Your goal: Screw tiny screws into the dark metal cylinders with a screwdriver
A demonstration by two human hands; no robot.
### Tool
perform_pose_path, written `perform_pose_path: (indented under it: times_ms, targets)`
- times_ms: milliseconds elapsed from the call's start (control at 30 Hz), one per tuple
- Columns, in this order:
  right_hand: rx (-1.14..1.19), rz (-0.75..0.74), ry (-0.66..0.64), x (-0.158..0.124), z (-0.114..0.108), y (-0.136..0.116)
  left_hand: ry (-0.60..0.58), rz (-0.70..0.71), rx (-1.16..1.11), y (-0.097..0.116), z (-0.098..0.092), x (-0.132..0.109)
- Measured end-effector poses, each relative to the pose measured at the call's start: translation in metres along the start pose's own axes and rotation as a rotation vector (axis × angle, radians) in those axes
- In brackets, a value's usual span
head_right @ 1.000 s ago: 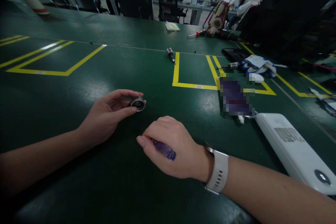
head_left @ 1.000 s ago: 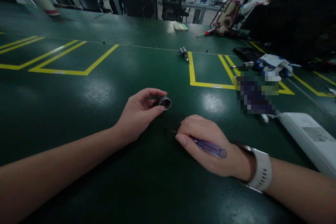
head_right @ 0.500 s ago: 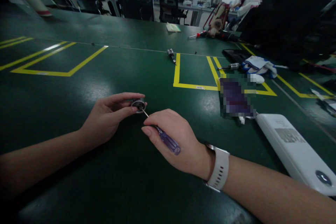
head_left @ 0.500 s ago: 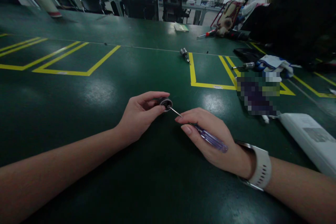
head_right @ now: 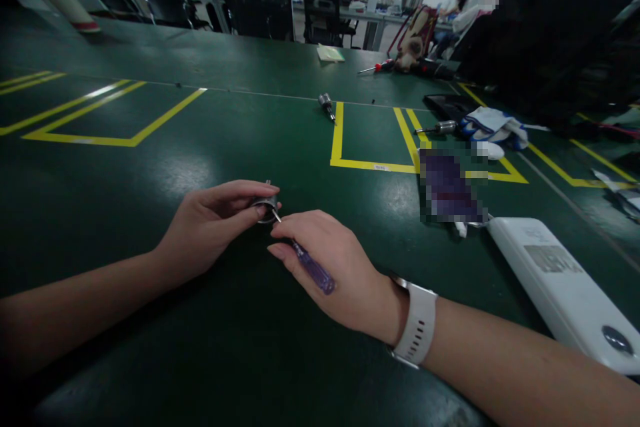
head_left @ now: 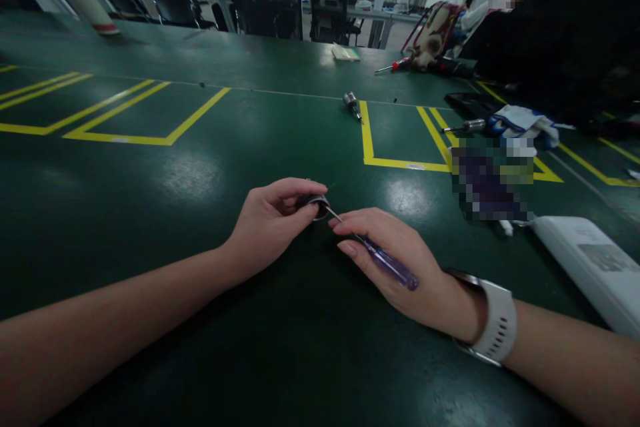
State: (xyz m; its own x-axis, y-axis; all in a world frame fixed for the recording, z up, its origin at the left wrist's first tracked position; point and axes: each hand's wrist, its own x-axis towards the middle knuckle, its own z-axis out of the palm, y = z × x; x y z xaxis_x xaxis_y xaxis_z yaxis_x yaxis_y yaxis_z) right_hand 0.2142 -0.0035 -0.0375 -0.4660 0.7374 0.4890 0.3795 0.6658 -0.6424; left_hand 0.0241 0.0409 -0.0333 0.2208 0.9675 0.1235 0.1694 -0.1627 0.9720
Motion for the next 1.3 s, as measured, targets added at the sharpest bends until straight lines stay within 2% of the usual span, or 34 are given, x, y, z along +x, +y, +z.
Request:
perform_pose_path:
  times_ms: [567,767,867,967,1067,1167,1300]
  targets:
    - [-0.095,-0.059,-0.032,0.000,0.002,-0.004,0.023,0.019,0.030,-0.002,0.001,0.000]
    - [0.002,-0.027,0.036,-0.001,0.000,-0.003,-0.005,0.042,0.025,-0.008,0.000,0.004]
    - [0.038,0.071,0.096,0.001,-0.002,-0.002,-0.009,0.026,0.036,-0.011,-0.002,0.009]
    - [0.118,0.260,0.126,0.004,-0.003,0.000,-0.017,0.025,0.063,-0.015,-0.003,0.012]
    - [0.240,0.413,0.136,0.008,-0.003,0.005,-0.027,0.065,0.103,-0.021,-0.004,0.013]
    - [0.355,0.485,0.135,0.009,-0.003,0.007,-0.029,0.121,0.156,-0.027,-0.005,0.015]
    - [0.524,0.583,0.188,0.012,-0.002,0.007,0.001,0.238,0.428,-0.027,-0.009,0.026]
